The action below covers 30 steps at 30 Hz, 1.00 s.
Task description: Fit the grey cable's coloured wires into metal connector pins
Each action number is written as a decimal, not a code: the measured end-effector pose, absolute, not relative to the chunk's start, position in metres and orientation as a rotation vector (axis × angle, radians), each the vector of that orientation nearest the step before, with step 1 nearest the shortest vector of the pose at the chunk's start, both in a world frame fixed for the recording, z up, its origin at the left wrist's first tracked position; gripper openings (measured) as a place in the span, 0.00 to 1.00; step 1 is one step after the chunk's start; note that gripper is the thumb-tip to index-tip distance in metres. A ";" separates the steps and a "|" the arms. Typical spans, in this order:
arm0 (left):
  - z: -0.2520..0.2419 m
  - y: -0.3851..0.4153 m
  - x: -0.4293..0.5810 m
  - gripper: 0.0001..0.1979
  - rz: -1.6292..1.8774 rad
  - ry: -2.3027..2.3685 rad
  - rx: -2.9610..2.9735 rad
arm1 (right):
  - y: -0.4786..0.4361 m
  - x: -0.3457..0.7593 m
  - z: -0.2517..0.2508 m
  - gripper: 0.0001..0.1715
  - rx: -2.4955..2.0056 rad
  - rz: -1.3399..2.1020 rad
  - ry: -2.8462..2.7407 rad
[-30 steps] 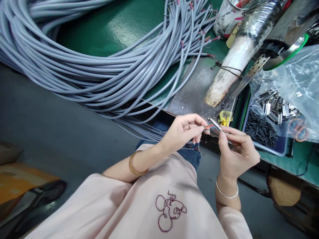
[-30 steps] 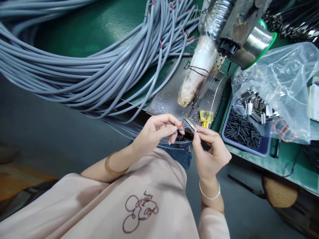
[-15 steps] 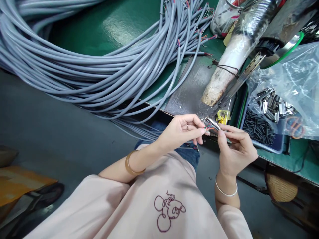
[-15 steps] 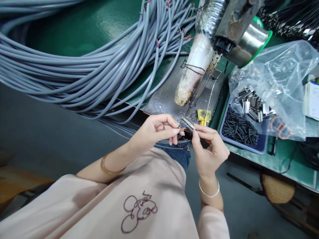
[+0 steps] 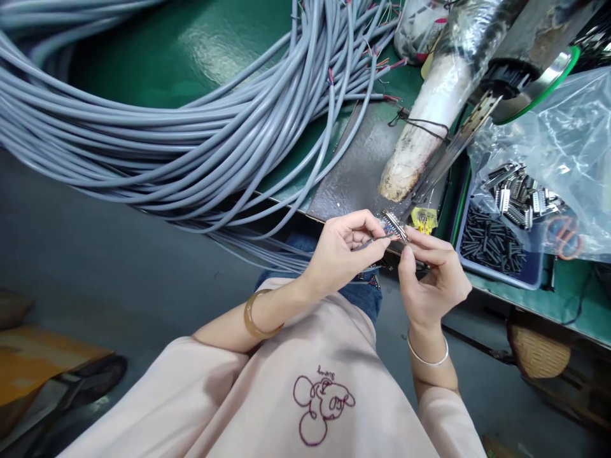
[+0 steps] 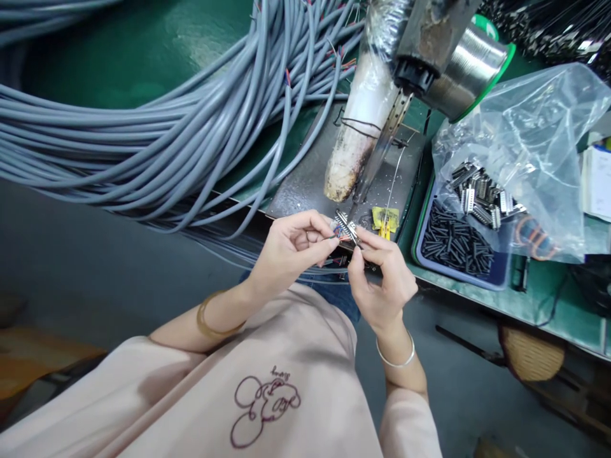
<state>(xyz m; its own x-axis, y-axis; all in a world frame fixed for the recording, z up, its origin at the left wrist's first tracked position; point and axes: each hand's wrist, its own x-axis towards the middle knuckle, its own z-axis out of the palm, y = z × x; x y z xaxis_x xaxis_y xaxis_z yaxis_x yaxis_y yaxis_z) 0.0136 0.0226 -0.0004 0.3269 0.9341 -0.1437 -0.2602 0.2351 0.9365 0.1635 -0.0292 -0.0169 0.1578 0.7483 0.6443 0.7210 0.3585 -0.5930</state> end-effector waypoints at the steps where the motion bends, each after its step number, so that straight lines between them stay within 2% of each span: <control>1: -0.001 0.023 0.014 0.09 0.981 0.866 0.987 | -0.028 0.163 -0.017 0.09 -1.365 0.032 -1.574; 30: 0.001 0.031 0.015 0.08 1.086 0.861 1.074 | -0.014 0.162 -0.005 0.11 -1.304 0.081 -1.560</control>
